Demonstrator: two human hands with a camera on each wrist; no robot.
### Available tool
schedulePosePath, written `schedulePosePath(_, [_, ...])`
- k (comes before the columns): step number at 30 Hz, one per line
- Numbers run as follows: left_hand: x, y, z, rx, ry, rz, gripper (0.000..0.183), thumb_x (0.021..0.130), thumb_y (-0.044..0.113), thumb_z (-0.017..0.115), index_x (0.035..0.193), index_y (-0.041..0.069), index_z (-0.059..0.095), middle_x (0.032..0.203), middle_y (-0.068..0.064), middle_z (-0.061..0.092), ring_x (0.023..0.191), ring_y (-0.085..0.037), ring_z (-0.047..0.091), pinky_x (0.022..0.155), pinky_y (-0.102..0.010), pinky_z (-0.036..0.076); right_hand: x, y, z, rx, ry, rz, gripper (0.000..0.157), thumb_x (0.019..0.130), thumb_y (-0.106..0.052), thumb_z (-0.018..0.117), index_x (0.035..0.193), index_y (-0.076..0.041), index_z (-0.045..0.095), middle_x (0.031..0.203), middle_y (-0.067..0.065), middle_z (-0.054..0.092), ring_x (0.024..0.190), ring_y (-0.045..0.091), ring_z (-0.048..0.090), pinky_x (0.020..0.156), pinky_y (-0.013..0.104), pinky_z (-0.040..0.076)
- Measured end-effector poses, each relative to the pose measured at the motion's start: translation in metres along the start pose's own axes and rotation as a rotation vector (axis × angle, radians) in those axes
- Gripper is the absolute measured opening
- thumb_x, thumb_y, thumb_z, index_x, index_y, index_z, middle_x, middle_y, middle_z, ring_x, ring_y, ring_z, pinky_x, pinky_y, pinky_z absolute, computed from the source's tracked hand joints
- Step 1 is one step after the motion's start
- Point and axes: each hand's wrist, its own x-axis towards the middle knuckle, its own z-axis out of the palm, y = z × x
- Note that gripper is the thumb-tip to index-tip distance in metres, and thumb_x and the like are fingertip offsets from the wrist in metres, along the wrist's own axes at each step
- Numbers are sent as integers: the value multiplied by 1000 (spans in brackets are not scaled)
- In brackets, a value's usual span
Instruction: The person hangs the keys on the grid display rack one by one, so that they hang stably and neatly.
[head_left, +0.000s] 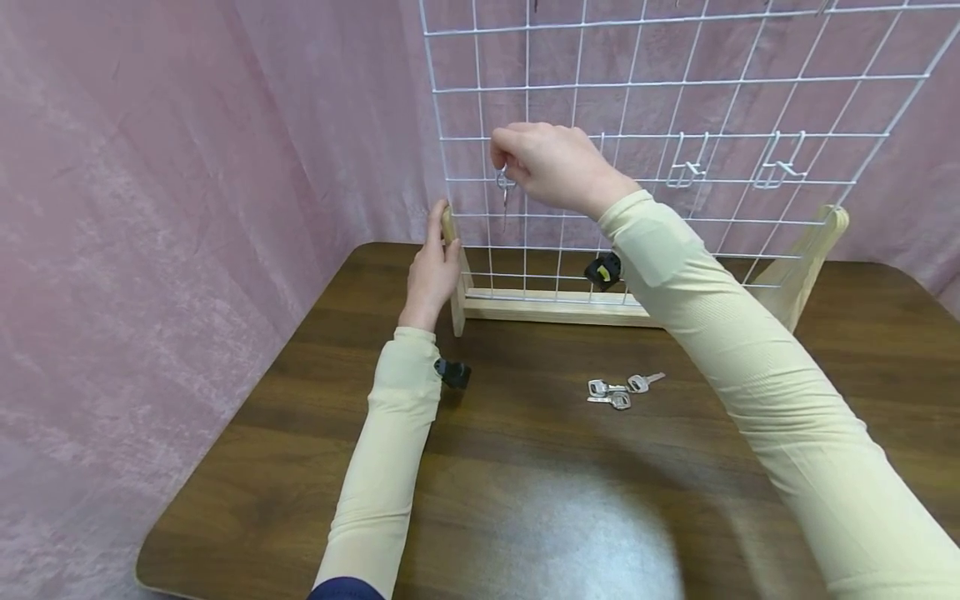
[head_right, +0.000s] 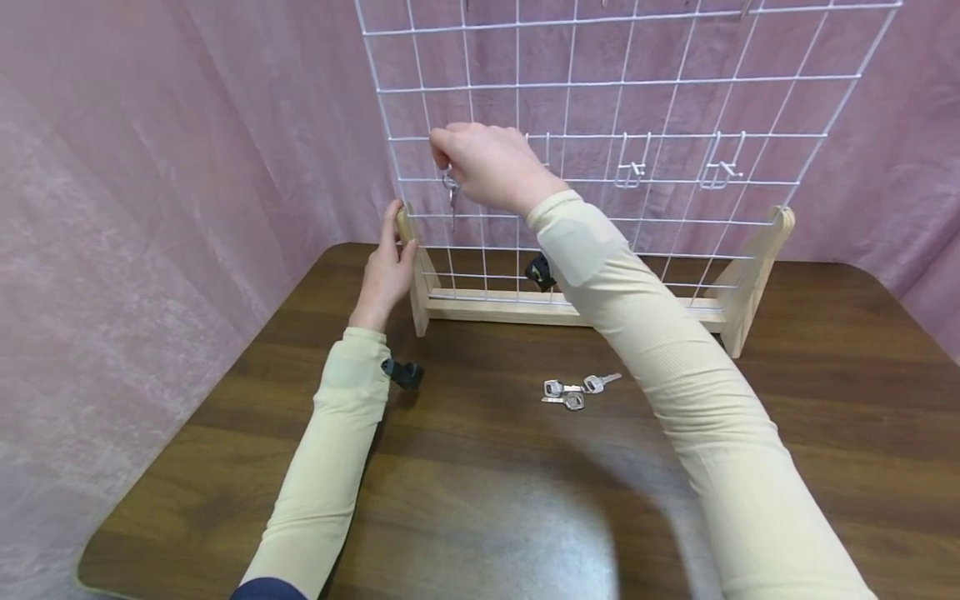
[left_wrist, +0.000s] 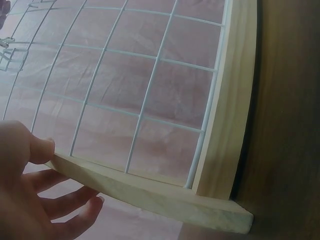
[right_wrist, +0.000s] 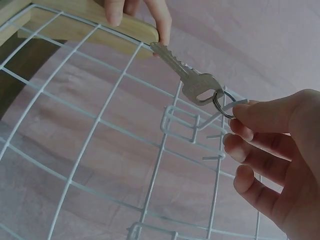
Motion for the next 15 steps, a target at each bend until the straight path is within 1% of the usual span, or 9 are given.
schedulePosePath(4, [-1, 1, 2, -6, -14, -3, 58, 103, 26, 44, 151, 42, 14, 143, -19, 51, 114, -39, 62, 86, -55, 51, -5, 2, 2, 20, 20, 25, 13, 96, -8, 49, 103, -7, 59, 103, 7, 65, 92, 26, 61, 75, 47, 52])
schedulePosePath(7, [-1, 3, 3, -7, -15, 1, 59, 103, 26, 44, 151, 43, 14, 145, -17, 50, 114, -38, 62, 86, -54, 51, -12, 4, 2, 44, 67, 61, 13, 95, -9, 48, 101, -8, 60, 98, 7, 65, 88, 24, 60, 73, 45, 51])
schedulePosePath(10, [0, 4, 4, -8, -14, 9, 59, 104, 26, 44, 151, 43, 13, 147, -15, 49, 116, -37, 62, 87, -54, 51, -22, 5, -1, 64, 104, 93, 12, 95, -11, 48, 98, -8, 60, 93, 6, 65, 82, 22, 58, 69, 41, 48])
schedulePosePath(12, [0, 4, 5, -7, -17, 10, 59, 104, 26, 44, 151, 43, 13, 148, -14, 47, 119, -36, 61, 89, -53, 50, -29, 5, -2, 73, 110, 107, 12, 95, -11, 48, 97, -9, 60, 92, 5, 65, 79, 22, 57, 67, 38, 46])
schedulePosePath(15, [0, 4, 5, -7, -26, 9, 59, 104, 26, 43, 151, 43, 12, 147, -14, 48, 118, -36, 61, 89, -53, 51, -42, 6, -2, 85, 107, 122, 11, 95, -13, 49, 96, -11, 60, 91, 4, 67, 78, 21, 59, 65, 38, 45])
